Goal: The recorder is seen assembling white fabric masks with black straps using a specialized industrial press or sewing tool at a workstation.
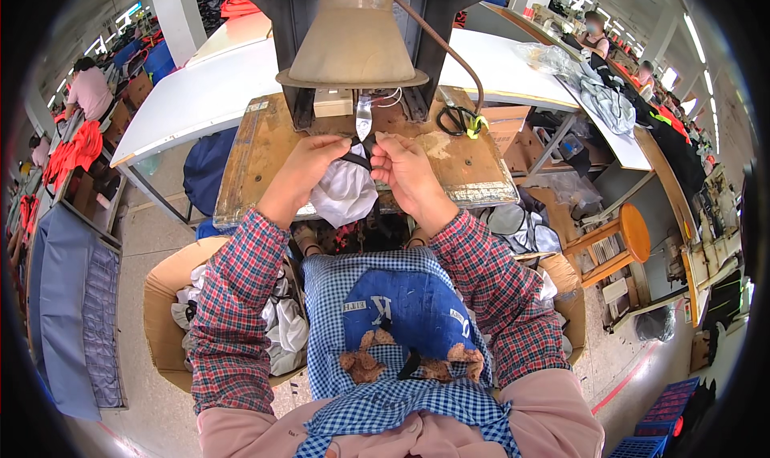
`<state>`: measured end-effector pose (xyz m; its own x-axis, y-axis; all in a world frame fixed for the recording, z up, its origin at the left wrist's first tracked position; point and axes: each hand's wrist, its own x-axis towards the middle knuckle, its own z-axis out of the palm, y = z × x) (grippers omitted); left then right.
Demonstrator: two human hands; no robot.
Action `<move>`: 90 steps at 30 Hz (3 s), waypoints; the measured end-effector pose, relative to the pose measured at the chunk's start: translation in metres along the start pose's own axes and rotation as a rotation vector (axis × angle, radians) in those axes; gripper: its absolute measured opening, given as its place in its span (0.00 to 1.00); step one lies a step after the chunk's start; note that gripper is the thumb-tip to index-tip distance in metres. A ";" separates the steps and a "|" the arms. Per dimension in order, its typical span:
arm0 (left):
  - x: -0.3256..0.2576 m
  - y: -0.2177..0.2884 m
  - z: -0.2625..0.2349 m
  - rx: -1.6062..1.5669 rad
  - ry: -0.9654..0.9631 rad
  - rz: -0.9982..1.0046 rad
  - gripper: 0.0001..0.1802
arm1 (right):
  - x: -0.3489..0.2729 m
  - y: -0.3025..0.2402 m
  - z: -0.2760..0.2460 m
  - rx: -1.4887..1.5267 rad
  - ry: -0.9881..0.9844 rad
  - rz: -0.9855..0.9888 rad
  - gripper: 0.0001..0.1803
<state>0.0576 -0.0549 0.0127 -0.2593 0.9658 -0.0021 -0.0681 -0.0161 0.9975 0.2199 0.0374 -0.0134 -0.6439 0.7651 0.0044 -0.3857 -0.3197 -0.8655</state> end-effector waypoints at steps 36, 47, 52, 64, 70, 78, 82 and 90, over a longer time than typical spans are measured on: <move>-0.088 0.010 0.011 -0.023 -0.391 -0.306 0.18 | -0.108 -0.020 -0.032 -0.066 -0.243 0.107 0.18; -0.095 -0.025 0.034 0.171 -0.350 -0.145 0.16 | -0.142 -0.026 -0.078 -0.072 -0.074 0.102 0.19; -0.102 -0.075 0.030 0.549 -0.206 0.076 0.11 | -0.205 -0.041 -0.197 -0.026 0.271 -0.079 0.19; -0.104 -0.213 0.037 0.981 0.091 0.358 0.12 | -0.339 0.089 -0.368 -1.798 0.786 0.238 0.42; -0.105 -0.218 0.039 1.096 0.164 0.385 0.11 | -0.316 0.115 -0.399 -1.929 0.688 0.566 0.45; -0.099 -0.211 0.040 1.101 0.238 0.452 0.09 | -0.324 0.131 -0.440 -1.669 0.597 0.980 0.45; -0.097 -0.213 0.039 1.070 0.314 0.536 0.08 | -0.307 0.124 -0.420 -1.873 0.530 0.887 0.43; -0.155 -0.211 -0.022 0.738 0.566 0.385 0.10 | -0.271 0.110 -0.341 -2.045 0.400 0.217 0.26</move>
<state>0.0914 -0.2070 -0.1994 -0.5706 0.6606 0.4879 0.6808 0.0483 0.7309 0.5775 -0.0149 -0.2801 -0.3157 0.9488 0.0092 0.9485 0.3159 -0.0246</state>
